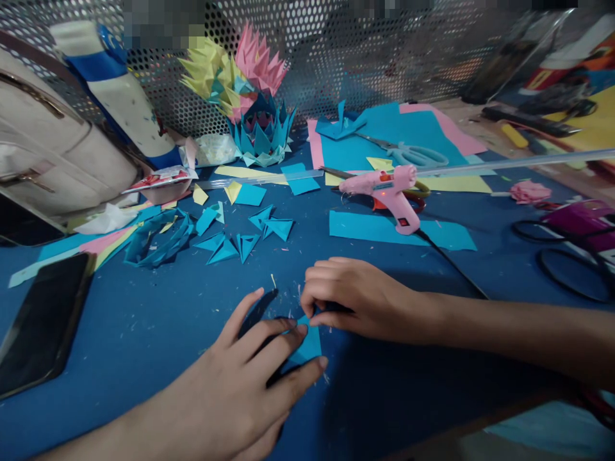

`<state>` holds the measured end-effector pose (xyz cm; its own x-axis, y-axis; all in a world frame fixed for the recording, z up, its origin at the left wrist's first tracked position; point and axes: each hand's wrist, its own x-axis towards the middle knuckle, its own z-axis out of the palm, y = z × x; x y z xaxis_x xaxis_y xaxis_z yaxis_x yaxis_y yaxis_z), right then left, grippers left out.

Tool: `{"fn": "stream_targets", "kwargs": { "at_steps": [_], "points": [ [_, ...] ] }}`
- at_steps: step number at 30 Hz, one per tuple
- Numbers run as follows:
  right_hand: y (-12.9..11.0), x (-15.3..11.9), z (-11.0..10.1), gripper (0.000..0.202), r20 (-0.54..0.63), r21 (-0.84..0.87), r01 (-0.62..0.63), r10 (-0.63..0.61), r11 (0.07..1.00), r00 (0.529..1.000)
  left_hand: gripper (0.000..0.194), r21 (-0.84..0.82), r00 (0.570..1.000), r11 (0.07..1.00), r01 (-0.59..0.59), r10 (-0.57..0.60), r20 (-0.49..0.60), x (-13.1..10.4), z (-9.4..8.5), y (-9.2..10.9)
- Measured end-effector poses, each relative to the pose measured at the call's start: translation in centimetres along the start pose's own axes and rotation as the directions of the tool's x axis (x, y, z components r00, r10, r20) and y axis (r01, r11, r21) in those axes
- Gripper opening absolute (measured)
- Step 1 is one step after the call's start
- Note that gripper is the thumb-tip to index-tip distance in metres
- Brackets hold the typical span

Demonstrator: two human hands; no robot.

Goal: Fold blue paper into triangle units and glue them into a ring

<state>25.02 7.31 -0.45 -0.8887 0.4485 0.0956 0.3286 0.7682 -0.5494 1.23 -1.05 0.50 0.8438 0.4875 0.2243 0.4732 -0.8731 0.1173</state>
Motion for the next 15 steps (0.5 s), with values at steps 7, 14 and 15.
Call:
{"fn": "stream_targets", "kwargs": {
  "at_steps": [7, 14, 15],
  "points": [
    [0.9, -0.5, -1.0, 0.026, -0.051, -0.078, 0.258, -0.262, 0.963, 0.964, 0.04, 0.029, 1.0, 1.0, -0.001, 0.001, 0.017, 0.1, 0.0, 0.1],
    [2.0, -0.5, -3.0, 0.025, 0.136, -0.32, 0.44, -0.419, 0.839, 0.898, 0.038, 0.023, 1.0, 1.0, -0.007, 0.007, 0.01, 0.0, 0.0, -0.1],
    [2.1, -0.5, -3.1, 0.024, 0.137, -0.326, 0.436, -0.414, 0.839, 0.9, 0.038, 0.024, 1.0, 1.0, -0.006, 0.006, 0.009, -0.1, 0.0, -0.1]
  ]
}}
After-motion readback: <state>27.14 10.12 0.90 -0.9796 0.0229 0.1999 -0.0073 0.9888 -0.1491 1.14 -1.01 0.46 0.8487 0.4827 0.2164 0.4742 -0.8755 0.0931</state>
